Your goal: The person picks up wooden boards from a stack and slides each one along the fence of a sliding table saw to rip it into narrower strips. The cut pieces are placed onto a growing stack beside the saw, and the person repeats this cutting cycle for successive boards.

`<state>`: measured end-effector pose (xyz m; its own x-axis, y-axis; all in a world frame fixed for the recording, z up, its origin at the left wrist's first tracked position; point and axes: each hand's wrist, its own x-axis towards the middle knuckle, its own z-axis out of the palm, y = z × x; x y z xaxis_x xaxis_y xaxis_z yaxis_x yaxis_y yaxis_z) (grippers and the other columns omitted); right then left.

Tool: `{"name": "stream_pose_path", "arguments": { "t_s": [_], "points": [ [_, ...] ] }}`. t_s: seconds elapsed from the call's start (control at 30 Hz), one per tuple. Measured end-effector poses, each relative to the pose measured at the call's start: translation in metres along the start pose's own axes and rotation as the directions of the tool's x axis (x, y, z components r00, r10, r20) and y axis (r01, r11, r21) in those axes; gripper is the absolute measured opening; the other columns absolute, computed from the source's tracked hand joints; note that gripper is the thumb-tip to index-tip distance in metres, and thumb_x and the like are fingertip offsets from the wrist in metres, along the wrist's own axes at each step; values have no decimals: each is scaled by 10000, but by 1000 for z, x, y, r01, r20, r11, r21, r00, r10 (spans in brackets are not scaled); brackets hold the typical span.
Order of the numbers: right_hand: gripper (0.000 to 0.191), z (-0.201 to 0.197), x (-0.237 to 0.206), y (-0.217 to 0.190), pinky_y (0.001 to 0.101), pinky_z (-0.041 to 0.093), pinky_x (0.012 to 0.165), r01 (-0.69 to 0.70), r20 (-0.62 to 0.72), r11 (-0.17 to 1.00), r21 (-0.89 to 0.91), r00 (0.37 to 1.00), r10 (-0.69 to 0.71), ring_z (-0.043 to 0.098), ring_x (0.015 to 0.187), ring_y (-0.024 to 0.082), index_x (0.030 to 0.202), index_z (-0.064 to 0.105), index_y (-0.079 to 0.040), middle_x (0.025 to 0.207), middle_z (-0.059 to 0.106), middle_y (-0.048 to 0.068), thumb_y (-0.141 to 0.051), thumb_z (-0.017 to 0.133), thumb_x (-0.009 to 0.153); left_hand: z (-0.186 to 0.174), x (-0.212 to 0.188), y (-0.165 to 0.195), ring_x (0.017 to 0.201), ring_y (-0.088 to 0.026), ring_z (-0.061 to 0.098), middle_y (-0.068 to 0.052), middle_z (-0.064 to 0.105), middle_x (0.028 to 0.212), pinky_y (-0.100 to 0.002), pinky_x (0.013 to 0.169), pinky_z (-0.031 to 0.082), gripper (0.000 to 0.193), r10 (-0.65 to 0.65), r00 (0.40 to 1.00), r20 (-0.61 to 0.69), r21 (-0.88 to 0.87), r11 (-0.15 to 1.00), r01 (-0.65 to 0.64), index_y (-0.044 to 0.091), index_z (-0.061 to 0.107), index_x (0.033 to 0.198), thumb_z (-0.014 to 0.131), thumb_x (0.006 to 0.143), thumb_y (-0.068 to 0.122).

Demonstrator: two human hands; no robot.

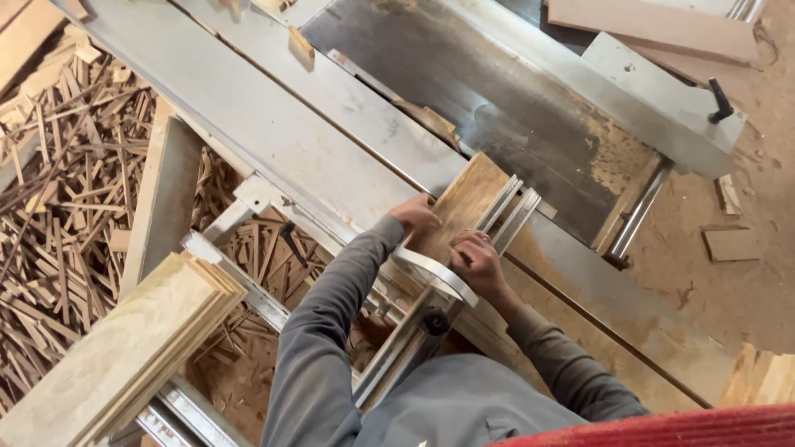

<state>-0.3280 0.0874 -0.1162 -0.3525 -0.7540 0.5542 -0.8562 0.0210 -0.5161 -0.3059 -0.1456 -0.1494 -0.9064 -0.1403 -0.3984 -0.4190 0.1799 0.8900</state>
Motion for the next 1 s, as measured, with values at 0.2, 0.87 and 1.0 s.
{"name": "stream_pose_path", "arguments": {
  "t_s": [0.2,0.87,1.0],
  "points": [
    [534,-10,3,51,337,516,944,-580,-258,737,345,697,669,624,1130,206,1370,499,-27,1285,611,120,-147,743,910,-14,-10,21,996,-201,596,-135,602,1097,-338,828,542,572,219,974,-65,-175,958,-227,-9,564,1263,873,787,65],
    [537,-60,68,67,422,522,1105,34,85,934,-355,996,-3,644,1294,281,1236,684,-90,1341,703,80,14,834,732,0,-37,20,1018,-228,718,-210,651,1280,-352,867,607,577,151,984,97,-821,572,-7,-50,493,1428,702,921,129],
    [587,-86,69,97,482,428,1092,-80,290,991,-111,951,110,529,1324,357,1268,670,-60,1408,599,175,-171,890,735,14,-26,-16,1092,-209,666,-153,634,1300,-322,901,581,577,121,991,65,-722,691,-37,-14,487,1438,685,901,57]
  ]
}}
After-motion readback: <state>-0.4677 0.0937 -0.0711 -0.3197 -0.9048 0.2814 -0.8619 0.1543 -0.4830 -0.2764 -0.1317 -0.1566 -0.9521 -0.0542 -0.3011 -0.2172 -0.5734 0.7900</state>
